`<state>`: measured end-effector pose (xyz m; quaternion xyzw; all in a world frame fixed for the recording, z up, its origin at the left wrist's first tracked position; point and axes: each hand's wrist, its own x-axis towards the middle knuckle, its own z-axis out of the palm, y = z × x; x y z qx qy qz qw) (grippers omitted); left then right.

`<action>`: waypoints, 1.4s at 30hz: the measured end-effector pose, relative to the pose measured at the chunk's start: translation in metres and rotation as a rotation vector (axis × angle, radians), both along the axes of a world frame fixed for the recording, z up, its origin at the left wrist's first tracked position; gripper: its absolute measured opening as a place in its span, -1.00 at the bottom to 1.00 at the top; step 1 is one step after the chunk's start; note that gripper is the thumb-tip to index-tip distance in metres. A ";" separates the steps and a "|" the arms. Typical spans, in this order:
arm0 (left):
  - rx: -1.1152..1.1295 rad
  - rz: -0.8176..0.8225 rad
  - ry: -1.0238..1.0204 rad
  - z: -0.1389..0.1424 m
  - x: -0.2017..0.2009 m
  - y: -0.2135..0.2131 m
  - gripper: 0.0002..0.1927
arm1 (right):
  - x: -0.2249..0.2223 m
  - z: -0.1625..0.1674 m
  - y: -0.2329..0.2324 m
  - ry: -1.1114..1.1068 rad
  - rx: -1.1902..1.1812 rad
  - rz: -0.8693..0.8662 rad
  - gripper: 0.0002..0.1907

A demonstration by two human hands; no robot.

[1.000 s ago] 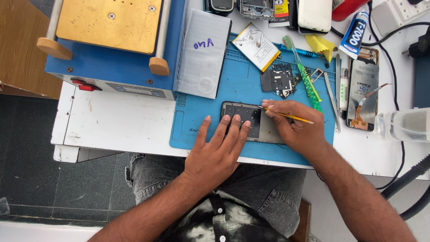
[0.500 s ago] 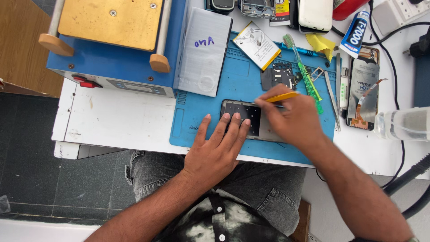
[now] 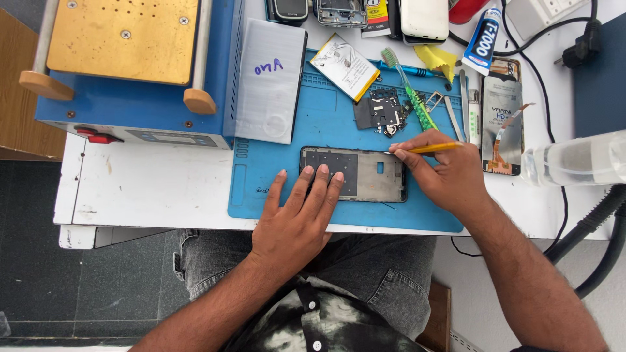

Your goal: The person uses a yellow pry tool to scrape old adhesive and residue from a disassembled phone frame on a blue mat, then brushes the frame with a toothbrush and continues prying components from the phone's internals while holding it.

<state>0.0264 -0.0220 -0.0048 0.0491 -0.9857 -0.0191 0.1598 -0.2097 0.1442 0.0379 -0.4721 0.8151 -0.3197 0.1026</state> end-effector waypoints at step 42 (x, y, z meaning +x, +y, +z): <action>0.059 -0.021 0.004 0.003 0.001 -0.001 -0.13 | 0.016 -0.011 -0.023 -0.086 -0.204 0.102 -0.94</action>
